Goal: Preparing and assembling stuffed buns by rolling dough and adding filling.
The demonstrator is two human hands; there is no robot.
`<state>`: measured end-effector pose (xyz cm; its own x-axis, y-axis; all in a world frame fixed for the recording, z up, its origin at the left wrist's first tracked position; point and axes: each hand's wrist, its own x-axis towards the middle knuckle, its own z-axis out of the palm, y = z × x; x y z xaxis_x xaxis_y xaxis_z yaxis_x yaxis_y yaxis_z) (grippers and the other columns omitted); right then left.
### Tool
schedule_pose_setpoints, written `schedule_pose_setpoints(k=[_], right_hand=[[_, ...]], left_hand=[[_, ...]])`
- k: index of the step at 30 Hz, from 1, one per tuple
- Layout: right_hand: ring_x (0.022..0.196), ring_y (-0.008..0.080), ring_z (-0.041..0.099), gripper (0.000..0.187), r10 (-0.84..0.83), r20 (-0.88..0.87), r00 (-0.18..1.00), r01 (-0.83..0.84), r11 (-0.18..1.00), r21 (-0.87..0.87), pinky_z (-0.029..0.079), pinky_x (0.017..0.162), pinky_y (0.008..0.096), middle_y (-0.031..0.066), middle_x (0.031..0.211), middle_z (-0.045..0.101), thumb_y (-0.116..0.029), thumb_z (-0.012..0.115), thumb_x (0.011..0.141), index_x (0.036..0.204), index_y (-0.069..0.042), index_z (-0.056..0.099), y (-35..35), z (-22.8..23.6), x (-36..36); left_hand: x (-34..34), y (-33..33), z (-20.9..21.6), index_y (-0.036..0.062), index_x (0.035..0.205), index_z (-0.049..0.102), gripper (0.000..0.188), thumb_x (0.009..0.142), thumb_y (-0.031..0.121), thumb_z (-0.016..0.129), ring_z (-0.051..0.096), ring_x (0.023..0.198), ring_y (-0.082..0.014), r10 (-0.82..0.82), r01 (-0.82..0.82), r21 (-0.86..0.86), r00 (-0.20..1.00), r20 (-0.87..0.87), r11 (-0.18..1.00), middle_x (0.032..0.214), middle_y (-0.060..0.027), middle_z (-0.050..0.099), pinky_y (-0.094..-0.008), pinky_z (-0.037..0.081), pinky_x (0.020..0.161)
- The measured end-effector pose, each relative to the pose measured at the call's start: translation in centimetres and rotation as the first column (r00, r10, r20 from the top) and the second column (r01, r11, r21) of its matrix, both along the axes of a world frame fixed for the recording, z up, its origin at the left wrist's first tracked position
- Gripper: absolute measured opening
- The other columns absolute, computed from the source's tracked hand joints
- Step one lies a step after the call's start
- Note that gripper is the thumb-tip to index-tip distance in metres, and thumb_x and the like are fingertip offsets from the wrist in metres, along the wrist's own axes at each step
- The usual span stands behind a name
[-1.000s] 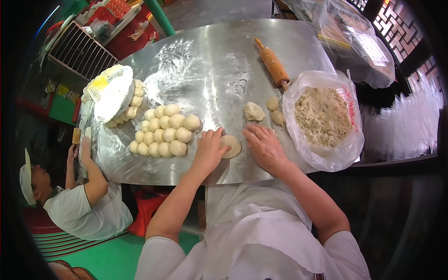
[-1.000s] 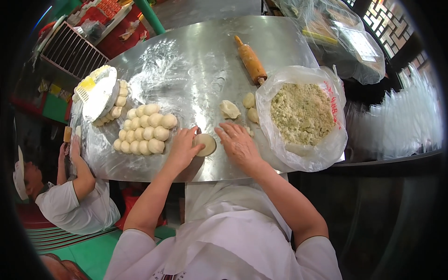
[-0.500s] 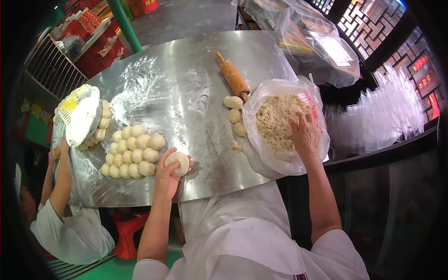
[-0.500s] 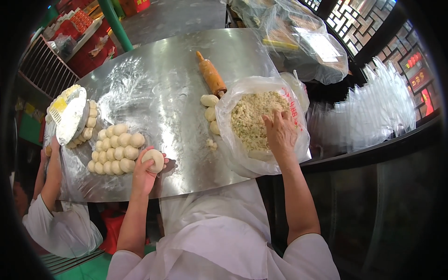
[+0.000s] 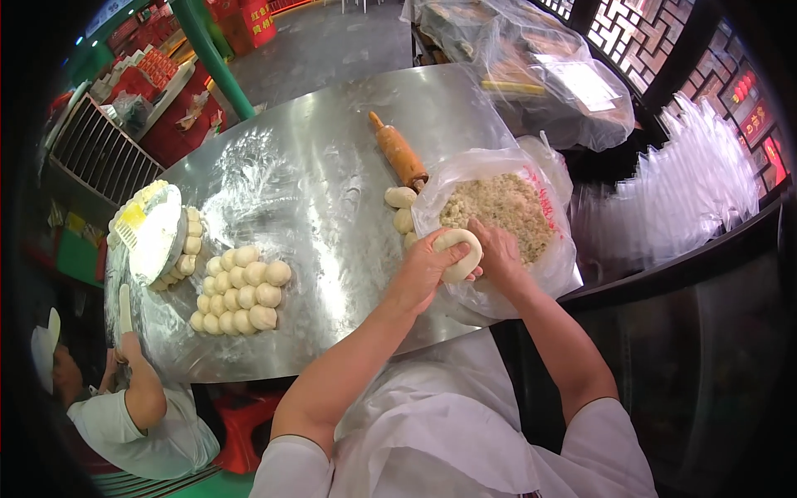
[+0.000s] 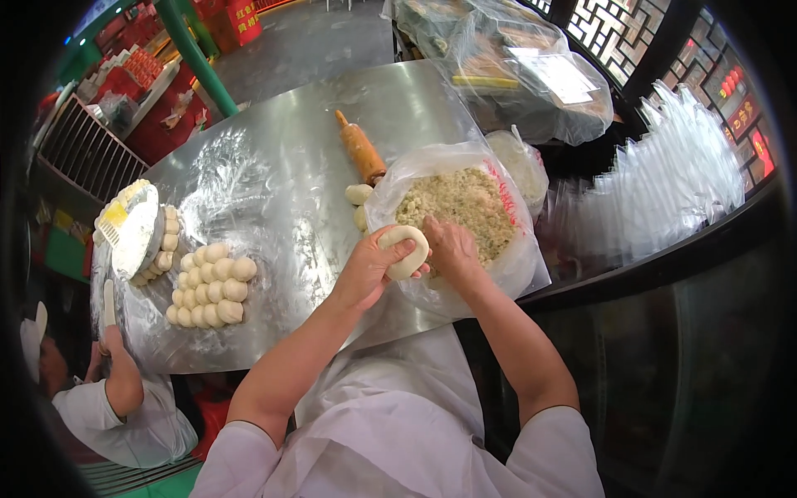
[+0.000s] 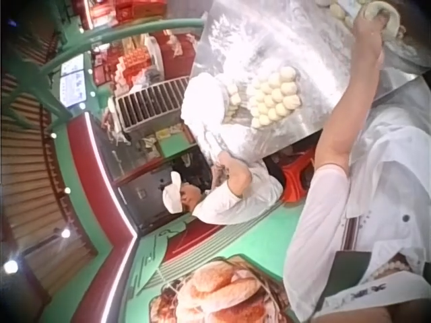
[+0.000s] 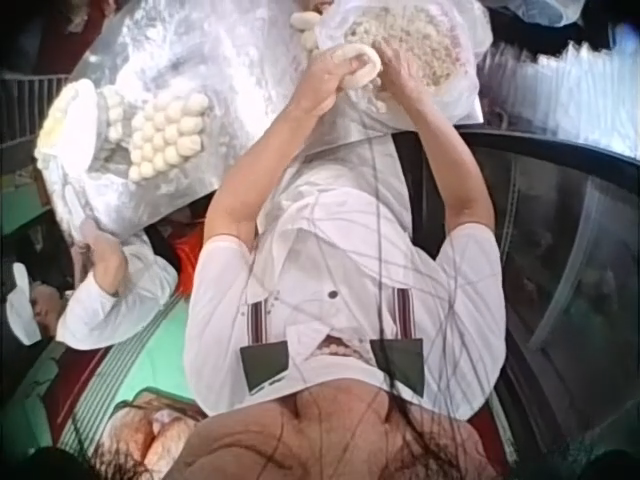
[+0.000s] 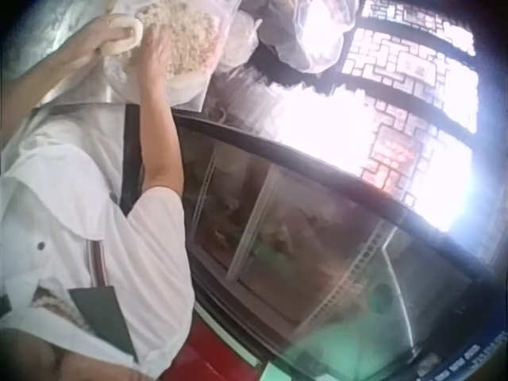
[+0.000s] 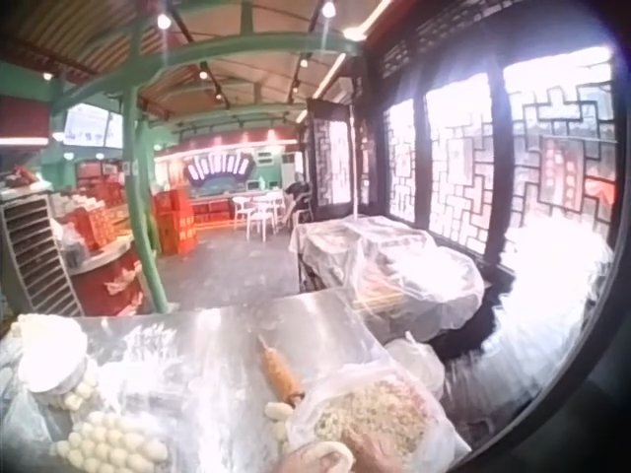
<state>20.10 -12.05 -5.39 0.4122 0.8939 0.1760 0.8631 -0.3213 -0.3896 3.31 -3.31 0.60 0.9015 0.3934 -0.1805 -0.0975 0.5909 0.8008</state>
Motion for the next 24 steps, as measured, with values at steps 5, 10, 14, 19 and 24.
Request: schedule_pose_setpoints(k=[5,10,14,19,24], right_hand=[[0.082,0.039,0.067,0.023,-0.051,-0.147,0.988,0.062,0.995,0.072,0.051,0.072,0.0494,0.0185,0.091,0.068,-0.025,0.065,0.09,0.103,-0.007,0.059,-1.6,2.2,1.6],[0.097,0.0384,0.063,0.034,0.104,-0.342,0.934,-0.053,0.986,0.155,0.05,0.081,0.0469,0.0194,0.101,0.063,-0.012,0.071,0.085,0.114,-0.008,0.054,-3.6,7.6,1.1],[0.104,0.0387,0.058,0.046,0.223,-0.385,0.895,-0.155,0.967,0.2,0.049,0.086,0.0449,0.017,0.105,0.059,0.002,0.071,0.08,0.121,-0.006,0.052,-3.9,7.8,0.7],[0.101,0.0384,0.058,0.044,0.25,-0.17,0.953,-0.18,0.921,0.347,0.048,0.085,0.0445,0.0176,0.102,0.059,0.004,0.067,0.08,0.121,-0.003,0.052,-3.3,5.8,0.0],[0.098,0.0365,0.059,0.038,0.192,-0.062,0.979,-0.165,0.94,0.298,0.048,0.084,0.0424,0.0169,0.101,0.06,0.006,0.066,0.081,0.116,-0.003,0.055,-2.9,4.9,-0.5]], left_hand=[[2.1,1.1,-1.0,0.0016,0.119,0.06,0.026,0.1,0.02,0.06,0.07,0.085,-0.0195,0.05,-0.04,0.102,0.993,-0.105,0.994,0.1,-0.0113,0.07,-0.0326,0.056,0.078],[3.1,1.2,-2.1,0.001,0.123,0.057,0.037,0.099,0.028,0.063,0.062,0.102,-0.0151,0.185,-0.178,0.058,0.97,-0.155,0.982,0.113,-0.0072,0.065,-0.0292,0.048,0.091],[4.4,0.9,-2.5,0.0033,0.126,0.055,0.045,0.097,0.035,0.067,0.056,0.108,-0.013,0.105,-0.103,0.026,0.987,-0.121,0.994,0.115,-0.0052,0.062,-0.029,0.043,0.095],[5.4,-0.7,-2.5,0.0037,0.121,0.057,0.051,0.091,0.041,0.074,0.06,0.096,-0.0129,0.172,-0.067,0.427,0.962,-0.21,0.902,0.106,-0.0043,0.064,-0.03,0.049,0.084],[5.6,-0.4,-3.3,0.0018,0.112,0.062,0.038,0.089,0.029,0.077,0.063,0.082,-0.0128,0.229,-0.128,0.519,0.964,-0.135,0.845,0.095,-0.0038,0.068,-0.0286,0.052,0.073]])
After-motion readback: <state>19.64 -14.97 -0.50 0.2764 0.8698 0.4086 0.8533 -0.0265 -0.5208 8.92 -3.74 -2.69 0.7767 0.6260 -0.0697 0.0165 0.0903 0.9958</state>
